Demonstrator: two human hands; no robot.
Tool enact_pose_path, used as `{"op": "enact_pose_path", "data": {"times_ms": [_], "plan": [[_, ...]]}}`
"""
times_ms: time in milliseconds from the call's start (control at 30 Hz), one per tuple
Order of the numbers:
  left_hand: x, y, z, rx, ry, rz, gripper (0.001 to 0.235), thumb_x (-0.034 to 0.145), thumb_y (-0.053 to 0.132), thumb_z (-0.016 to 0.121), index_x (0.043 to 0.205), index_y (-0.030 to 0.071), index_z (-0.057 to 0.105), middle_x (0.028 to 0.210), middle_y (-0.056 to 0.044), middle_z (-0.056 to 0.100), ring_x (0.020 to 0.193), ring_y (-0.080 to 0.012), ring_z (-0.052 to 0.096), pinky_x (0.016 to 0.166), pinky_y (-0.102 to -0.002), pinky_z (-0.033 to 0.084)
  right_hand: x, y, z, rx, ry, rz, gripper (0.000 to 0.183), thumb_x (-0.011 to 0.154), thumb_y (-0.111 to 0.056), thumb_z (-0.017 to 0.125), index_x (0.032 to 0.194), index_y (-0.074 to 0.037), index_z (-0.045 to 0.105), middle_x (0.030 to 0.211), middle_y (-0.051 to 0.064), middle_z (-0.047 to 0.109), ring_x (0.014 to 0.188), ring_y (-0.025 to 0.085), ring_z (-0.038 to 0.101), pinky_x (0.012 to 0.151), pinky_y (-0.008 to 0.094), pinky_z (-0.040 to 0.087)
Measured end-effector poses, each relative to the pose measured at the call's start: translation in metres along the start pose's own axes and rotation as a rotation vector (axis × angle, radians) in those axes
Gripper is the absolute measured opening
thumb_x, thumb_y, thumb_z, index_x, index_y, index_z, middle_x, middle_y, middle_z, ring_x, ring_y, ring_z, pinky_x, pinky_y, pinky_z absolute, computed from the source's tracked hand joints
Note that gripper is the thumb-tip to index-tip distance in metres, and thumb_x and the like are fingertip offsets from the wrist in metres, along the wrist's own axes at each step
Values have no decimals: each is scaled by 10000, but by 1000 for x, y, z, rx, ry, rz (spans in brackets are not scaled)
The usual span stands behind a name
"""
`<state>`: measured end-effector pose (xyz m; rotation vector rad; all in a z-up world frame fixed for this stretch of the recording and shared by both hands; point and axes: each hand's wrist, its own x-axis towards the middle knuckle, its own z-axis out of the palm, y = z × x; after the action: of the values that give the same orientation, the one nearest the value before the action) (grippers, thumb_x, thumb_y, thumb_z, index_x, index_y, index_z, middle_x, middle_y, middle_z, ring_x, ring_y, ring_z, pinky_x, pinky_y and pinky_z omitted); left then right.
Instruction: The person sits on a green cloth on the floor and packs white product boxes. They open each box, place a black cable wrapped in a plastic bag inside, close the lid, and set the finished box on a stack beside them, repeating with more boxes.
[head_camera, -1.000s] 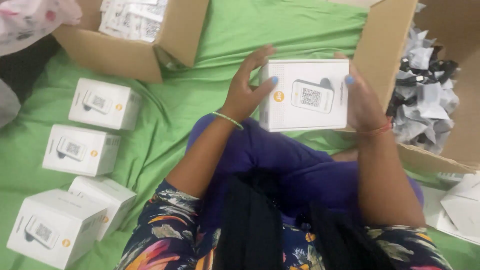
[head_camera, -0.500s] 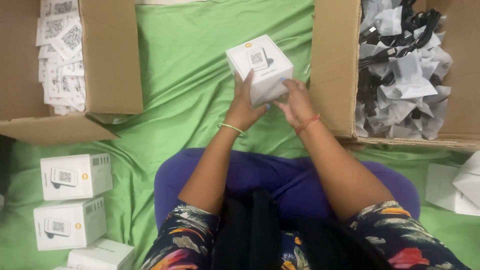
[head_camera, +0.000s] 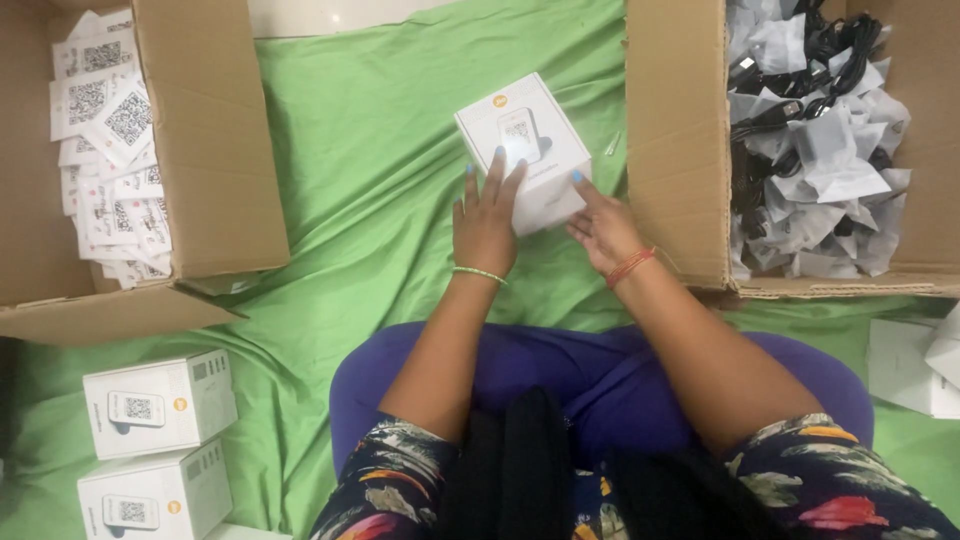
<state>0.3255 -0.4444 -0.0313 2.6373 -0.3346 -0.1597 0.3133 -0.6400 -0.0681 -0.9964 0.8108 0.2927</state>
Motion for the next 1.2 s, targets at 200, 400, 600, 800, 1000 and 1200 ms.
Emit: {"op": "enact_pose_path", "data": {"times_ms": [200, 400, 600, 800, 1000, 1200], "plan": [[1, -11, 13, 38, 135, 90, 776, 873, -40, 617, 1557, 282, 441, 1677, -41, 313, 1477, -467, 302, 1102, -623, 377, -32, -26, 12, 163, -23, -253, 341, 969, -296, 673, 1168, -23, 632, 1064, 108, 742, 905, 211, 750, 792, 367, 602], [5, -7, -7, -122, 296, 160, 699, 784, 117, 770, 1439, 223, 549, 1508, -108, 485, 1401, -426, 433, 1172, -534, 387, -58, -36, 28, 137, -177, -452, 255, 1027, -235, 587, 1223, -88, 518, 1054, 131, 682, 925, 242, 687, 859, 414, 601], [13, -26, 17, -304, 415, 293, 454, 886, 209, 775, 1303, 130, 613, 1478, -143, 554, 1383, -433, 478, 1148, -497, 399, -72, -46, 34, -411, -348, -785, 317, 979, -208, 570, 1249, -50, 624, 1201, 158, 711, 1166, 300, 671, 1089, 453, 505], [13, -13, 1, -861, 334, -44, 440, 1055, 282, 523, 1373, -21, 537, 1210, -201, 670, 1085, -330, 682, 933, -385, 528, -100, -36, 55, -1399, -128, -1472, 528, 736, -23, 648, 1263, -11, 678, 1261, 168, 630, 1226, 380, 530, 1129, 516, 380], [7, -7, -12, -834, 435, 48, 405, 1104, 299, 504, 1348, -19, 567, 1199, -199, 673, 1099, -315, 677, 958, -396, 520, -84, -14, 46, -1669, -79, -1376, 407, 719, -70, 685, 1123, -49, 723, 1152, 89, 664, 1224, 294, 551, 1163, 526, 340], [13, -8, -16, -829, 416, 19, 463, 1103, 359, 454, 1354, -13, 569, 1242, -194, 655, 1116, -319, 665, 970, -378, 507, -76, 1, 39, -1712, -137, -1324, 441, 730, -105, 677, 1167, -50, 711, 1148, 98, 689, 1203, 284, 571, 1094, 490, 367]]}}
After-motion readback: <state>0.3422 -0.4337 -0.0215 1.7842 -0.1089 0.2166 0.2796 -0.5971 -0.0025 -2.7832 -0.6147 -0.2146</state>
